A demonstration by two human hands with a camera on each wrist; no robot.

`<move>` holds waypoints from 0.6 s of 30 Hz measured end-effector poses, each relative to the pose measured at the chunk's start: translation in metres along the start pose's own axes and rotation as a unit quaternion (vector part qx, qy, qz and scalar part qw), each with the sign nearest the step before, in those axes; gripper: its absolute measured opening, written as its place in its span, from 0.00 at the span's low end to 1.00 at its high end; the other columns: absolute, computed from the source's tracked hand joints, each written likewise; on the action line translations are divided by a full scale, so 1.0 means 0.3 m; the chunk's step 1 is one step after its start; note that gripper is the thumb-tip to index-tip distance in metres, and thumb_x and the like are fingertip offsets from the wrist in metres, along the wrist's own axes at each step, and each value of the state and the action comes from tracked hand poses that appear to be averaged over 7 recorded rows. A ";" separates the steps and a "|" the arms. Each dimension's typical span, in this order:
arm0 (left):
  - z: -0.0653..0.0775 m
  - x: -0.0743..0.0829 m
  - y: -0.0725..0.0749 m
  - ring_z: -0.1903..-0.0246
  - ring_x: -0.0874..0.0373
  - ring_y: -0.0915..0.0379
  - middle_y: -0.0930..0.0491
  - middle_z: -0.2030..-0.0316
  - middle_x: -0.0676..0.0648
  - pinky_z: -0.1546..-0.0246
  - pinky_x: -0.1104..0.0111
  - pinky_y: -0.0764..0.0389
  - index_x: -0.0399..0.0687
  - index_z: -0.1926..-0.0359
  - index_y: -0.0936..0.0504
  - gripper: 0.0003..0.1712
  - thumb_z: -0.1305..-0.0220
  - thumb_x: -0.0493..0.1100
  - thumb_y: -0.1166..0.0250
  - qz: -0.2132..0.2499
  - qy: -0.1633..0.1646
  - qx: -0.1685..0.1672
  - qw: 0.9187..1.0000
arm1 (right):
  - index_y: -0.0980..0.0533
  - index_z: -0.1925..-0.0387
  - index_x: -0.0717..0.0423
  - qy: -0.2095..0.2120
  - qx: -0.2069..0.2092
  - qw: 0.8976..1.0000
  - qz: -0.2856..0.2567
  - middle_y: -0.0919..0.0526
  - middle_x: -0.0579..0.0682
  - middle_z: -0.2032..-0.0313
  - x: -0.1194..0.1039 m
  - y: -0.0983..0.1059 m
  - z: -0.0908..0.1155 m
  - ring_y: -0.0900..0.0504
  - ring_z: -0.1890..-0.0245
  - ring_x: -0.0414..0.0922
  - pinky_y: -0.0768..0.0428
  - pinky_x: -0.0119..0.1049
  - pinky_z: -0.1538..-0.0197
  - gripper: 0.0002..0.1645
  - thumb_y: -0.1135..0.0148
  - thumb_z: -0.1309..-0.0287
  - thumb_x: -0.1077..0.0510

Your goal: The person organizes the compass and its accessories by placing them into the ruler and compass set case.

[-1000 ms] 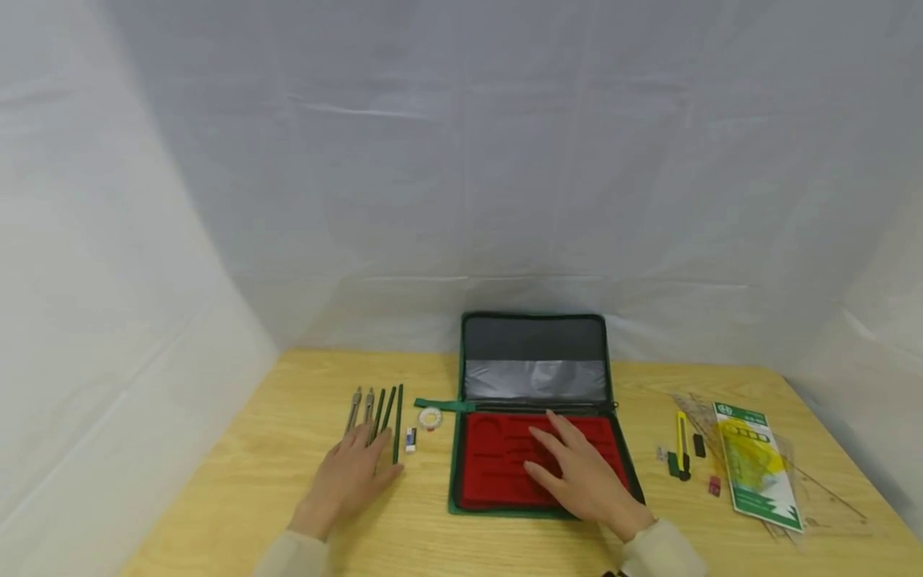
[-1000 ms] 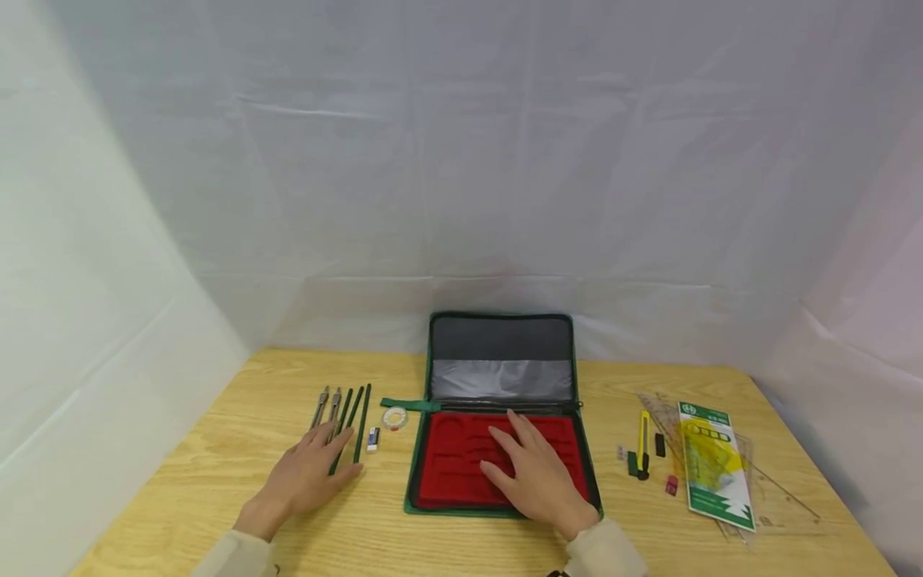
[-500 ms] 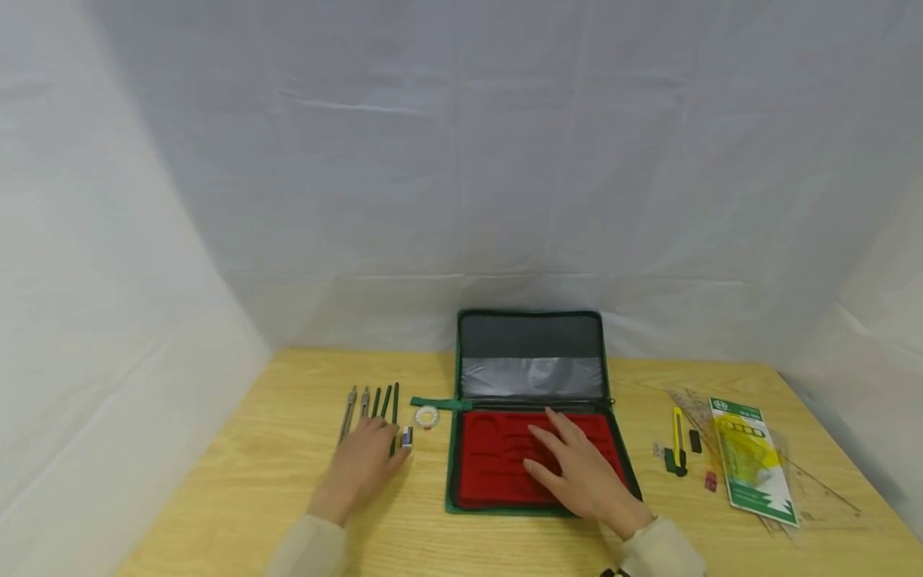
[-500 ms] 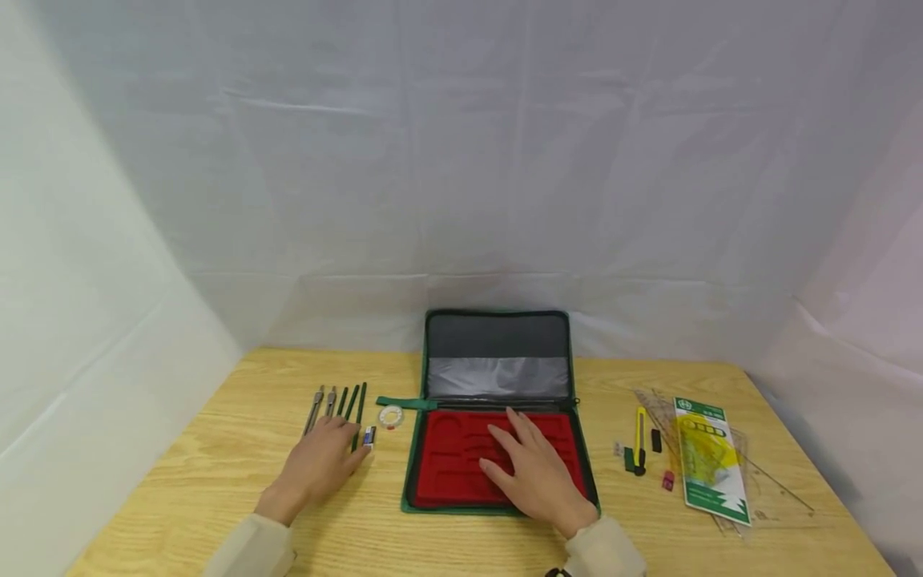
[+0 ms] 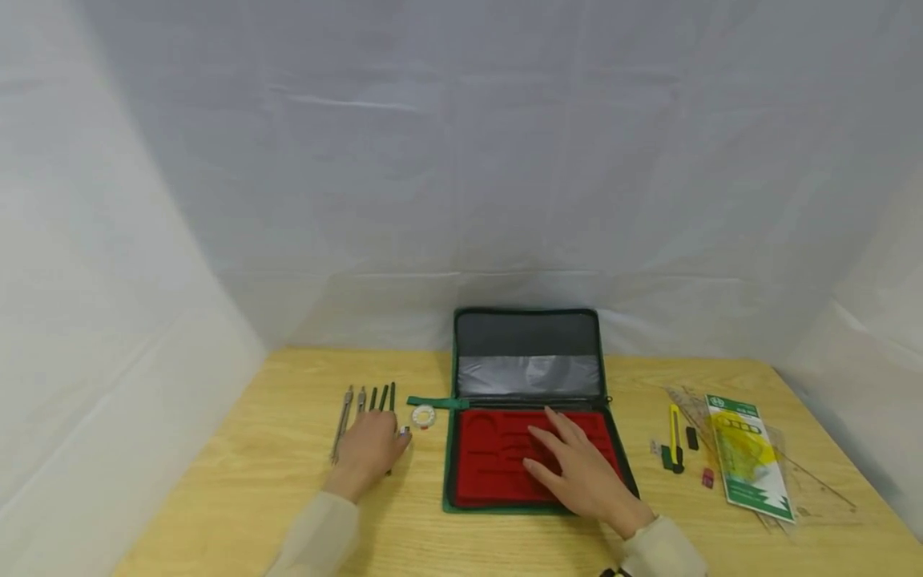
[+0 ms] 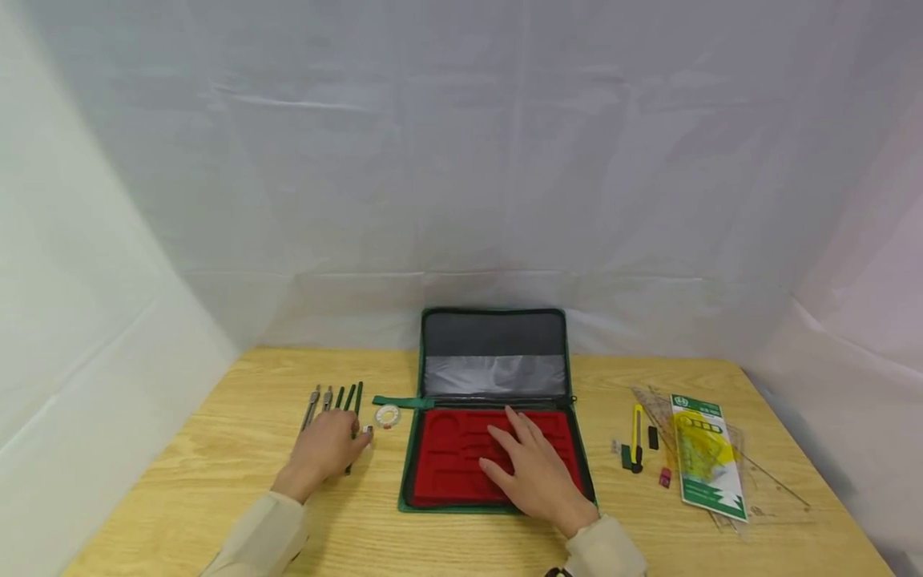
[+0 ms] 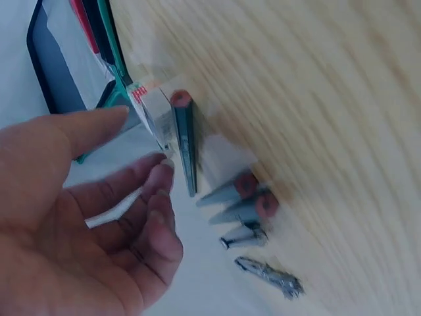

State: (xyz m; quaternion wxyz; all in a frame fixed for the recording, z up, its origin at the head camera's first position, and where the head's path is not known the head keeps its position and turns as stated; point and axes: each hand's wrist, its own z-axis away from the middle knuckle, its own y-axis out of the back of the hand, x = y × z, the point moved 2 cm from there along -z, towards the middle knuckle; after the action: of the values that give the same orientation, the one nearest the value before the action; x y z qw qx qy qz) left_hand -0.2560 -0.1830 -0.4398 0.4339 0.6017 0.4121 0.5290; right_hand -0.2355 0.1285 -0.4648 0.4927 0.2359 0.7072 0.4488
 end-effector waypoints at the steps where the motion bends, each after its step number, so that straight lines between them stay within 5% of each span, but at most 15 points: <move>1: -0.006 0.002 -0.003 0.80 0.57 0.33 0.28 0.78 0.48 0.83 0.66 0.30 0.43 0.74 0.25 0.15 0.37 0.48 0.36 -0.002 0.008 -0.006 1.000 | 0.33 0.34 0.51 0.000 -0.001 1.000 0.000 0.49 0.56 0.28 0.001 0.000 0.000 0.50 0.30 0.56 0.40 0.59 0.38 0.36 0.49 0.35 0.35; 8: -0.046 0.022 -0.022 0.82 0.55 0.33 0.29 0.81 0.48 0.84 0.64 0.30 0.43 0.75 0.26 0.15 0.38 0.48 0.36 -0.012 0.057 -0.028 0.998 | 0.32 0.34 0.51 0.000 0.002 1.000 0.002 0.48 0.55 0.28 0.010 -0.006 0.002 0.49 0.30 0.55 0.39 0.58 0.38 0.36 0.49 0.35 0.35; 18: -0.061 0.048 -0.031 0.82 0.53 0.31 0.29 0.82 0.46 0.84 0.60 0.29 0.40 0.74 0.25 0.11 0.40 0.42 0.36 -0.015 0.061 -0.019 0.998 | 0.32 0.35 0.51 -0.006 0.002 1.000 -0.003 0.48 0.54 0.28 0.018 -0.010 0.006 0.50 0.30 0.55 0.40 0.57 0.37 0.36 0.49 0.35 0.35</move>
State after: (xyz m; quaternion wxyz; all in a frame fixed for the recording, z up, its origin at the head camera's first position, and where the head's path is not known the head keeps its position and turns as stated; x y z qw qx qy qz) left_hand -0.2730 -0.1651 -0.4435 0.4270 0.5535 0.4369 0.5660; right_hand -0.2356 0.1320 -0.4701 0.4978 0.2369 0.7060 0.4445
